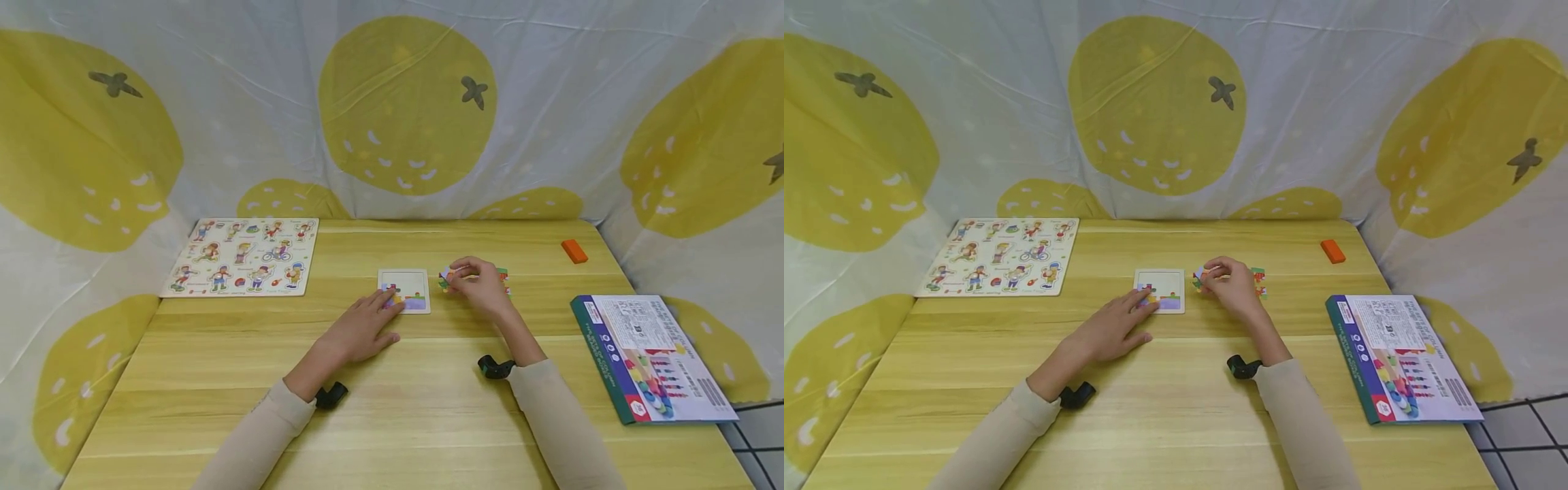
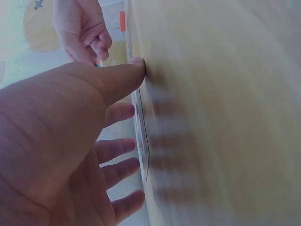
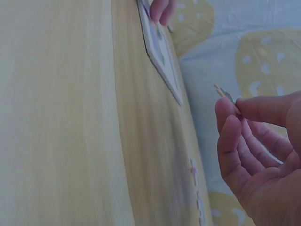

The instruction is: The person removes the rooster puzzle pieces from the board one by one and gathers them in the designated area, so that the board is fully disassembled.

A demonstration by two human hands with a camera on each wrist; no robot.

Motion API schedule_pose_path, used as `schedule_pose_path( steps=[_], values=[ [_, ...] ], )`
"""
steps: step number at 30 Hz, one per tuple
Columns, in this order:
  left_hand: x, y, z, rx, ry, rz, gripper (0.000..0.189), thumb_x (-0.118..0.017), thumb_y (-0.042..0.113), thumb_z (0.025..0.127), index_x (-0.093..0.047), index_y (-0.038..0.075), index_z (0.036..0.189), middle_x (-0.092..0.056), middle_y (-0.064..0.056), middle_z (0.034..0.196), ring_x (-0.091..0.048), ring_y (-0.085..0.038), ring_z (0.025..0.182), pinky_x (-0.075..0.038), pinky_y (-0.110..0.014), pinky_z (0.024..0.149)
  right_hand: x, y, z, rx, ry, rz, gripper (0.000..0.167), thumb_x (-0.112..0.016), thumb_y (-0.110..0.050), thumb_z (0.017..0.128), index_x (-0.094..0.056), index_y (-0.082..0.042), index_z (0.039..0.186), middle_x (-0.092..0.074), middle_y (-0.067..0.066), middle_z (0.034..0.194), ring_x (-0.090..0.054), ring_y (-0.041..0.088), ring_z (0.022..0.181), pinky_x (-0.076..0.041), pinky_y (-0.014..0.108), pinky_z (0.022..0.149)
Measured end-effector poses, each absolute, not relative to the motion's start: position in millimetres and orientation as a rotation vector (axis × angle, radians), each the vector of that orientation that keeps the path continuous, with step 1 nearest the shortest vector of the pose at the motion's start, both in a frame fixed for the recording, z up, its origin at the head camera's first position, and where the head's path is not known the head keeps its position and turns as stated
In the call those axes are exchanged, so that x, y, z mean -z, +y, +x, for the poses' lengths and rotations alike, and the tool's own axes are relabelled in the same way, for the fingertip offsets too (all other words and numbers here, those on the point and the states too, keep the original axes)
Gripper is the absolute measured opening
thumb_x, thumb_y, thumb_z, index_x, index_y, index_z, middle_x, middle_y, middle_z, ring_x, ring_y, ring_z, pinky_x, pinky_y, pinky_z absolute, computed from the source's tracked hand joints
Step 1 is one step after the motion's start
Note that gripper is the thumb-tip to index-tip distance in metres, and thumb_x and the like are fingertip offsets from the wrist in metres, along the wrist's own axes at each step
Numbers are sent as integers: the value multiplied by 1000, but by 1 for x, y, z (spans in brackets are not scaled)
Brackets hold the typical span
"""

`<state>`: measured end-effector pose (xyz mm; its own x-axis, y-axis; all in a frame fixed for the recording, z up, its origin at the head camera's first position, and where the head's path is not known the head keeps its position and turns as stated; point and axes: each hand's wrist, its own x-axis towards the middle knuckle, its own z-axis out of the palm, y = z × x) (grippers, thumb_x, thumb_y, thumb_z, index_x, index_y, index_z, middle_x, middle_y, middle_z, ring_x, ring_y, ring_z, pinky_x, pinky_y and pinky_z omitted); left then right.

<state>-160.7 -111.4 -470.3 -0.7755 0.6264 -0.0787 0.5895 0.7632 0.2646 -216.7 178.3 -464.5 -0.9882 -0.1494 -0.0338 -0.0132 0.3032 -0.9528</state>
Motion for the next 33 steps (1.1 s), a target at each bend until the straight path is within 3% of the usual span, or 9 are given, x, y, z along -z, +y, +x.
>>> schedule_pose_path(
  steps=[10,13,19,28,33],
  values=[
    [467,-110,-158,-312,2801,965,65,-58,46,104,-43,14,158,-30,-15,168,-32,-34,154,-29,-52,126,465,218,-210,1644,2543,-65,24,-71,-15,99,-72,3,114,-71,25,109,-77,39,89,-65,42,76],
    [466,-110,-158,-309,2800,961,65,-57,46,104,-43,14,158,-30,-15,168,-32,-34,154,-29,-52,126,473,229,-212,1632,2581,-43,25,-73,-18,97,-72,1,113,-72,23,106,-78,29,83,-64,34,70],
    [465,-109,-157,-323,2801,966,64,-59,44,104,-43,13,158,-31,-16,168,-33,-35,154,-29,-52,126,477,241,-212,1631,2584,13,23,-72,-15,97,-71,2,113,-72,22,104,-77,20,76,-64,31,66],
    [463,-109,-156,-319,2793,961,64,-58,44,104,-43,12,158,-31,-16,168,-33,-35,154,-29,-53,126,481,245,-216,1503,2666,60,19,-72,-14,97,-74,1,109,-75,19,99,-74,15,69,-62,26,62],
    [464,-109,-156,-321,2795,961,64,-58,44,105,-42,13,159,-30,-16,168,-32,-35,154,-29,-53,126,481,243,-217,1324,2817,28,18,-74,-18,95,-77,-3,105,-75,13,91,-68,17,74,-54,26,65]
  ],
)
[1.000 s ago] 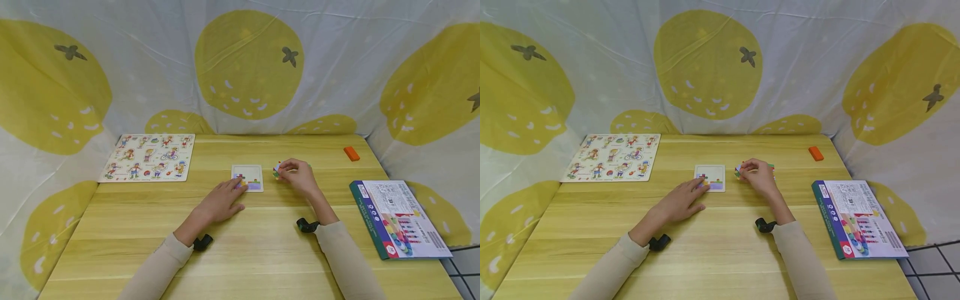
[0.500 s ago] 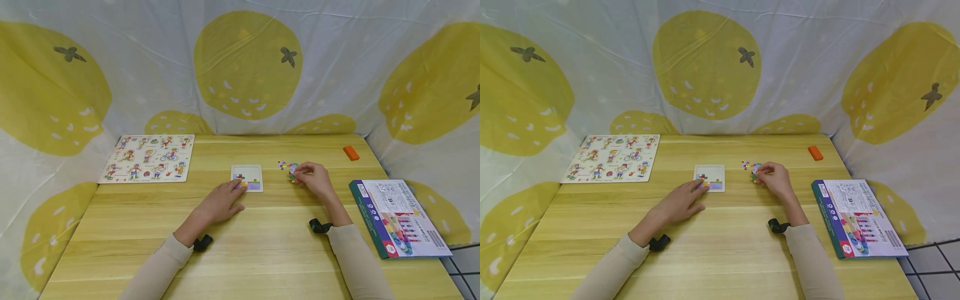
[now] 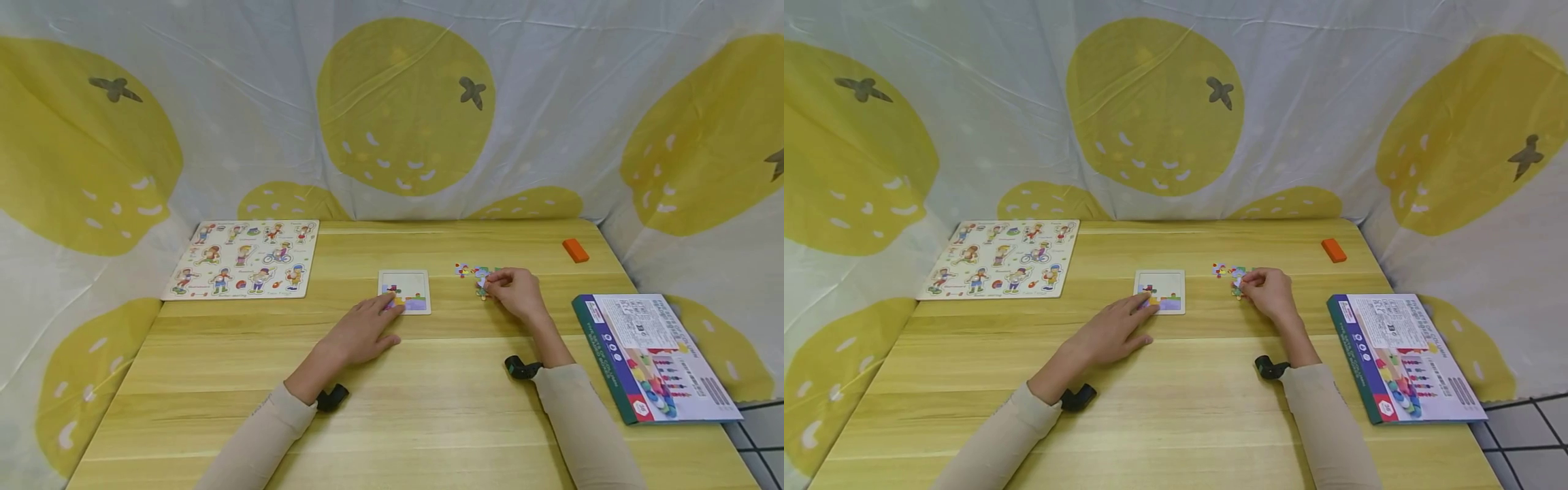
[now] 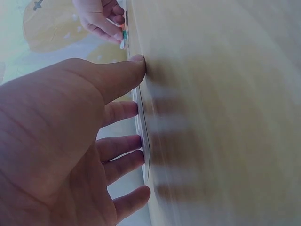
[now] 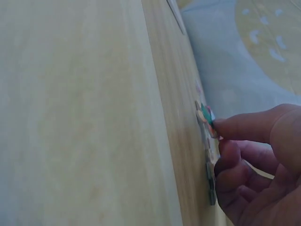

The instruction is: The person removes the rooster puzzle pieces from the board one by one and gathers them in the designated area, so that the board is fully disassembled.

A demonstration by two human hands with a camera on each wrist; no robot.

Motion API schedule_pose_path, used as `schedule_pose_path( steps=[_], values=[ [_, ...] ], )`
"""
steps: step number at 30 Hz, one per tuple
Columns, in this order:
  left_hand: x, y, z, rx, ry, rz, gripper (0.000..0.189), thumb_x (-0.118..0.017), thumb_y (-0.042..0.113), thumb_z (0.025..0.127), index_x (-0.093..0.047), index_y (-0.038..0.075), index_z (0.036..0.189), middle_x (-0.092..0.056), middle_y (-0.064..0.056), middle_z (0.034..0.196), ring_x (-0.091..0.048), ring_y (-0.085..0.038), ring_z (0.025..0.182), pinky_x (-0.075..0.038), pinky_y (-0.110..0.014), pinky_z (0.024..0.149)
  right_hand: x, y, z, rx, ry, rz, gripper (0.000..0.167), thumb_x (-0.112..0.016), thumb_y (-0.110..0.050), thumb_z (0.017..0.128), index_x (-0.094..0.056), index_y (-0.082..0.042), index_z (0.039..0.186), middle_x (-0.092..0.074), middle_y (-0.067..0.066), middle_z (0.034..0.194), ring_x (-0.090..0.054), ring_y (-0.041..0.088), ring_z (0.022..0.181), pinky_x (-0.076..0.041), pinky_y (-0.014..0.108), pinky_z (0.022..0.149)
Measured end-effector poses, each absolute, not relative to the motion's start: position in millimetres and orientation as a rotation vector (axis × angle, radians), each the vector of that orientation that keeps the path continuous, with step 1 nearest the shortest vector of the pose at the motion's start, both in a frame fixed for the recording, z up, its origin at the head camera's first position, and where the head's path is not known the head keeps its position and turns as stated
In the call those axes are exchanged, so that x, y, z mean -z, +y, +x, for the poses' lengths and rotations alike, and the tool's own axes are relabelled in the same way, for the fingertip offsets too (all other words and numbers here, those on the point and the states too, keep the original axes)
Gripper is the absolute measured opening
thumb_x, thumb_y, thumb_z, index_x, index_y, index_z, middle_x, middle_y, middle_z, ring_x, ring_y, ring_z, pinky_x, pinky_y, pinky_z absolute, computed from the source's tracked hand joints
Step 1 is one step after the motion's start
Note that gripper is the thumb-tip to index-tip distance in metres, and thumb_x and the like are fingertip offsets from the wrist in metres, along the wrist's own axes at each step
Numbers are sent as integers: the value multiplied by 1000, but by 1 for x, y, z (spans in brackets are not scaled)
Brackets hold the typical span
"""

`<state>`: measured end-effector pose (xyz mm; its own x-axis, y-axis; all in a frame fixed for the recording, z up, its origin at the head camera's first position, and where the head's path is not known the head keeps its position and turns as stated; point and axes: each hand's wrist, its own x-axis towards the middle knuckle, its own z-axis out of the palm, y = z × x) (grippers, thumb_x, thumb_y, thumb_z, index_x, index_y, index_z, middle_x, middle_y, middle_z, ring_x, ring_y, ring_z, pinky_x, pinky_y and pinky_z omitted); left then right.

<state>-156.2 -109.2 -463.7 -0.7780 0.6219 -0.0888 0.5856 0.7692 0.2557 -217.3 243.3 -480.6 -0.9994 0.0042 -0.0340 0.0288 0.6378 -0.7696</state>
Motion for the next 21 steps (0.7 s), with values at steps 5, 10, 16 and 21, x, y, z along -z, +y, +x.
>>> schedule_pose_path(
  steps=[5,10,16,21],
  values=[
    [464,-109,-156,-324,2795,966,64,-57,44,105,-42,13,159,-30,-16,168,-32,-35,154,-30,-53,125,482,242,-218,1201,2888,8,18,-74,-18,95,-79,-3,102,-73,12,90,-63,21,80,-49,29,67],
    [465,-109,-155,-316,2798,965,64,-56,45,105,-41,14,159,-29,-16,169,-32,-35,155,-30,-53,125,482,241,-217,1162,2896,35,18,-74,-18,95,-79,-3,102,-72,12,90,-61,22,79,-48,29,67],
    [464,-110,-155,-327,2795,964,65,-56,45,105,-41,13,159,-29,-16,169,-31,-35,155,-31,-53,125,480,243,-215,1203,2895,23,21,-71,-19,97,-78,-2,106,-72,13,92,-62,22,79,-49,29,64],
    [464,-110,-155,-342,2795,962,64,-57,45,105,-41,13,159,-29,-16,169,-32,-36,155,-31,-54,125,477,244,-215,1228,2919,17,22,-68,-20,98,-78,-3,109,-73,13,93,-63,23,81,-50,30,69]
  ],
)
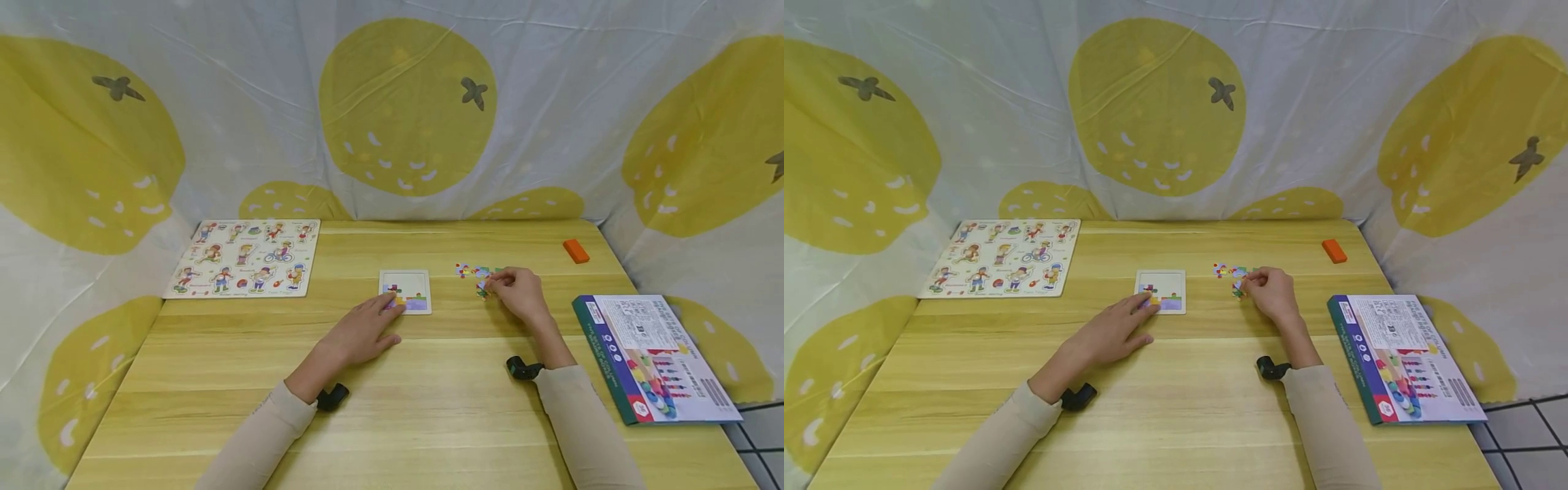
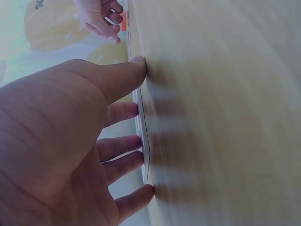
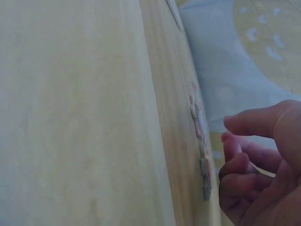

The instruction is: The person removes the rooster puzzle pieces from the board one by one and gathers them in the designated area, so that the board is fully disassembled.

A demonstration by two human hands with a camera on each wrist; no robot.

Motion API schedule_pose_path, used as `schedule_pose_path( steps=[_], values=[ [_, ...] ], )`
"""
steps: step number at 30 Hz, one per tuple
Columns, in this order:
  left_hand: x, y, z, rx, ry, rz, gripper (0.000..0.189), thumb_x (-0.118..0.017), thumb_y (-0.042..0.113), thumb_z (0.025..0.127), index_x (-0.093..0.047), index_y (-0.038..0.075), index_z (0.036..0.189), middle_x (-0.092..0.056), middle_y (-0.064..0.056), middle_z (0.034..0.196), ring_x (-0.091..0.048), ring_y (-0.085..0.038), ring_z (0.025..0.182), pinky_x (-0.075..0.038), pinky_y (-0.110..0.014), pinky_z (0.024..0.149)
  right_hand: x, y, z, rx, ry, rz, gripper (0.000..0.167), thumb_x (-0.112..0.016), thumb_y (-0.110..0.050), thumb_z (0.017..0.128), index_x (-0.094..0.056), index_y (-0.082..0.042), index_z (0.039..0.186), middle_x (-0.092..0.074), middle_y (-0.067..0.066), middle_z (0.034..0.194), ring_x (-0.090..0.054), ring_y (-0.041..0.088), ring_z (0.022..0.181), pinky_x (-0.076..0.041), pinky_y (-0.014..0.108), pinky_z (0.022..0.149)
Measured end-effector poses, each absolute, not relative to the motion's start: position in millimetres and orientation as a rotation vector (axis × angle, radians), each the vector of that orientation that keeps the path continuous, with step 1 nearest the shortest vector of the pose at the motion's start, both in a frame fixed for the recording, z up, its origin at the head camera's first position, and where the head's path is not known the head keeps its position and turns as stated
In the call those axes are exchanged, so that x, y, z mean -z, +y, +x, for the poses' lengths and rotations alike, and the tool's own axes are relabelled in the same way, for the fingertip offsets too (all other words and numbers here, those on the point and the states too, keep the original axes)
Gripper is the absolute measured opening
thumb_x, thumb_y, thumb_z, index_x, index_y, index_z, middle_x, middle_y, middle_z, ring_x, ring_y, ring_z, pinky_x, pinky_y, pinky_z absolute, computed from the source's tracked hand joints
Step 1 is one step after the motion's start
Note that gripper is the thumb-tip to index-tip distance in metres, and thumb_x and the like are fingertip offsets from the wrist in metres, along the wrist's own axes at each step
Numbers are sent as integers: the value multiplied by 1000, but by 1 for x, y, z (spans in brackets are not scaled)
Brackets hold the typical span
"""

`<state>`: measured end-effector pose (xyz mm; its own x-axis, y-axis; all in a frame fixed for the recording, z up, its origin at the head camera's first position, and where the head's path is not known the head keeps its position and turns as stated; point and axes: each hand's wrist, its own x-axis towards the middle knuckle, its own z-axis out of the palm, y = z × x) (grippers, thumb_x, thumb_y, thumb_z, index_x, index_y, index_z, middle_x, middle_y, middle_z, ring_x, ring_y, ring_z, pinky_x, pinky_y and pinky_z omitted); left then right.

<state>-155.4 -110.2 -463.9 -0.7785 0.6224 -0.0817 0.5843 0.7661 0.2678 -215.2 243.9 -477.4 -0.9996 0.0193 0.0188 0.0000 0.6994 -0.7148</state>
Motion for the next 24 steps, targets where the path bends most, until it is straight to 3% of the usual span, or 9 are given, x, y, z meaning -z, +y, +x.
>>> schedule_pose_path(
  steps=[11,18,24],
  values=[
    [464,-110,-154,-309,2798,1023,68,-56,43,106,-36,10,161,-29,-12,169,-30,-34,156,-29,-52,126,469,219,-216,-1359,-2825,139,19,-71,-21,98,-77,-6,108,-76,12,97,-66,20,81,-54,25,70],
    [465,-112,-148,-208,2798,995,71,-52,48,106,-30,11,164,-26,-7,171,-27,-29,158,-28,-53,127,471,195,-220,-1426,-2814,271,21,-73,-24,97,-76,-7,110,-74,11,99,-67,22,87,-55,33,78],
    [465,-114,-144,-175,2801,966,71,-51,50,106,-31,11,163,-28,-6,171,-27,-26,158,-27,-54,127,476,172,-227,-1489,-2797,377,23,-73,-26,97,-76,-8,112,-73,8,98,-66,22,87,-54,32,77]
  ],
)
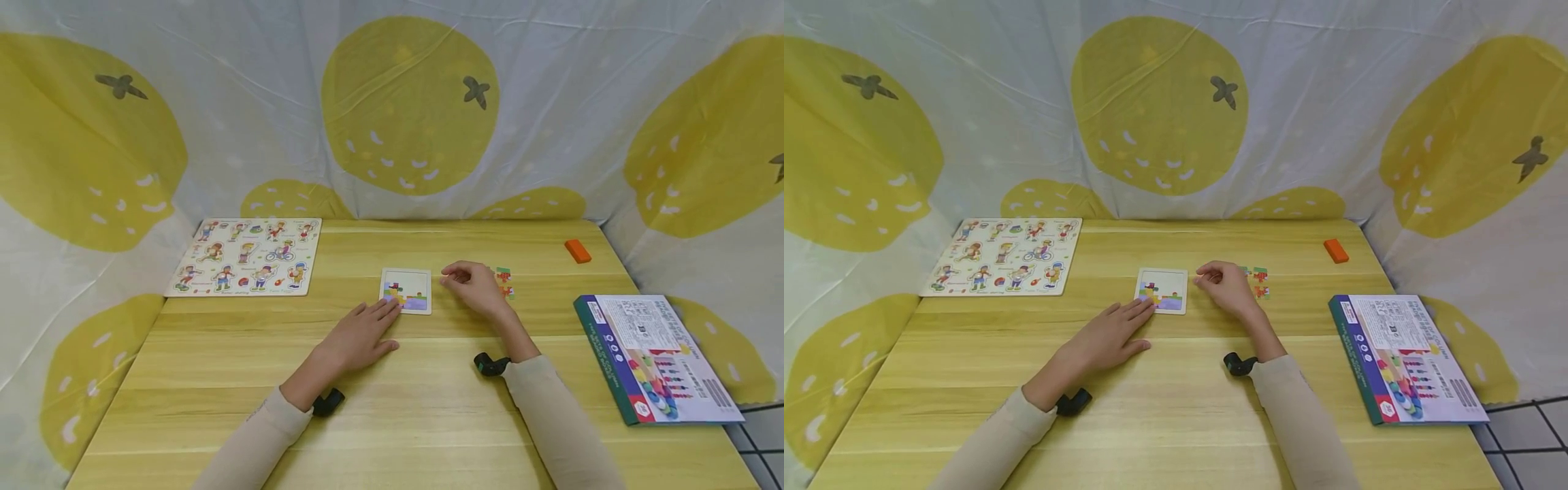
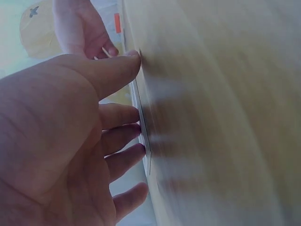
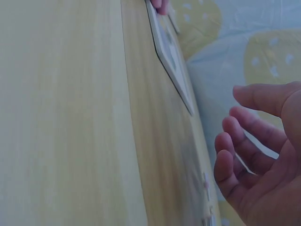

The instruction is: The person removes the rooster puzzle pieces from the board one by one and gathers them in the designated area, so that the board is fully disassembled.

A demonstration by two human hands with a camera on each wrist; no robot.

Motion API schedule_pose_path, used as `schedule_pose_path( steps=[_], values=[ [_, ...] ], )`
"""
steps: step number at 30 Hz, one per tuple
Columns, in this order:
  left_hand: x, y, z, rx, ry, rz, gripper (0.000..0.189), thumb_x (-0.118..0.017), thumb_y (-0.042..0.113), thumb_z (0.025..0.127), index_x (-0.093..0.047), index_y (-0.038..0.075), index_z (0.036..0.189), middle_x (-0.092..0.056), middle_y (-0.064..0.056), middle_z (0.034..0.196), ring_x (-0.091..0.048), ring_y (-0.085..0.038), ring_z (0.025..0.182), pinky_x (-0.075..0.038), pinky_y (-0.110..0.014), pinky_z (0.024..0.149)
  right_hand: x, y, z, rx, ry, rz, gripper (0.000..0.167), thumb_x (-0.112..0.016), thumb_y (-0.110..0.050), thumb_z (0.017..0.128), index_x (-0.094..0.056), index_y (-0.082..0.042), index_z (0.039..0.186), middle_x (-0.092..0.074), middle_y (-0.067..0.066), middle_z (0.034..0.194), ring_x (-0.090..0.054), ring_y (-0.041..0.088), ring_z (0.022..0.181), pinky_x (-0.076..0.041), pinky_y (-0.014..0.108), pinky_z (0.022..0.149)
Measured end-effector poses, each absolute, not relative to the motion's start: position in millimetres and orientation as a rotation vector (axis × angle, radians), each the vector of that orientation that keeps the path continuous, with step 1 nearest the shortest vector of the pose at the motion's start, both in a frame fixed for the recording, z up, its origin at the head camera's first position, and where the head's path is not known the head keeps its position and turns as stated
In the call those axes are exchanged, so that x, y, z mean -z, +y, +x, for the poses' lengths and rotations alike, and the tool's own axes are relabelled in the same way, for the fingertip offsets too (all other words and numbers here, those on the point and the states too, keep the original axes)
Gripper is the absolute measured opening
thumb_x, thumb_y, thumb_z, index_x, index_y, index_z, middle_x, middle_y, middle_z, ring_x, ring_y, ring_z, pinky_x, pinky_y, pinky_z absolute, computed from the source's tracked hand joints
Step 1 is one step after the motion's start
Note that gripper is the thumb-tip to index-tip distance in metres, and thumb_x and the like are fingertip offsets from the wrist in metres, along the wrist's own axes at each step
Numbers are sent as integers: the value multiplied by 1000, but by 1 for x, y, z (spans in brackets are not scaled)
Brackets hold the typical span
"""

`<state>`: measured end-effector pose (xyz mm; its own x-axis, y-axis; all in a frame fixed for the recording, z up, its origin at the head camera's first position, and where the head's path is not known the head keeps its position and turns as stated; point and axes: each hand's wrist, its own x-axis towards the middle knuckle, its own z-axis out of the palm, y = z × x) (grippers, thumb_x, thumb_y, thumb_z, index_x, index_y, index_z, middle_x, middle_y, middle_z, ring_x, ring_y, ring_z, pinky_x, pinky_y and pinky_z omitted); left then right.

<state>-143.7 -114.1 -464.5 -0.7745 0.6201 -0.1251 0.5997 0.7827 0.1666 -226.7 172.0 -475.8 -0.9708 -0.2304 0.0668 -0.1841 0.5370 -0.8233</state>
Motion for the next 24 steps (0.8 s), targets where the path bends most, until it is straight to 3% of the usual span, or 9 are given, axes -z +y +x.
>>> schedule_pose_path(
  steps=[12,24],
  values=[
    [464,-111,-144,-201,2793,978,72,-50,51,106,-33,9,162,-30,-7,170,-29,-27,157,-28,-51,127,483,127,-236,1464,2605,-452,24,-73,-22,97,-76,-8,116,-75,6,101,-69,19,92,-57,36,85],
    [463,-113,-144,-247,2766,1006,72,-51,48,107,-33,5,161,-31,-11,169,-29,-29,157,-30,-51,126,486,105,-236,1433,2563,-456,23,-72,-20,98,-76,-8,117,-74,5,100,-66,17,90,-54,28,80]
  ],
)
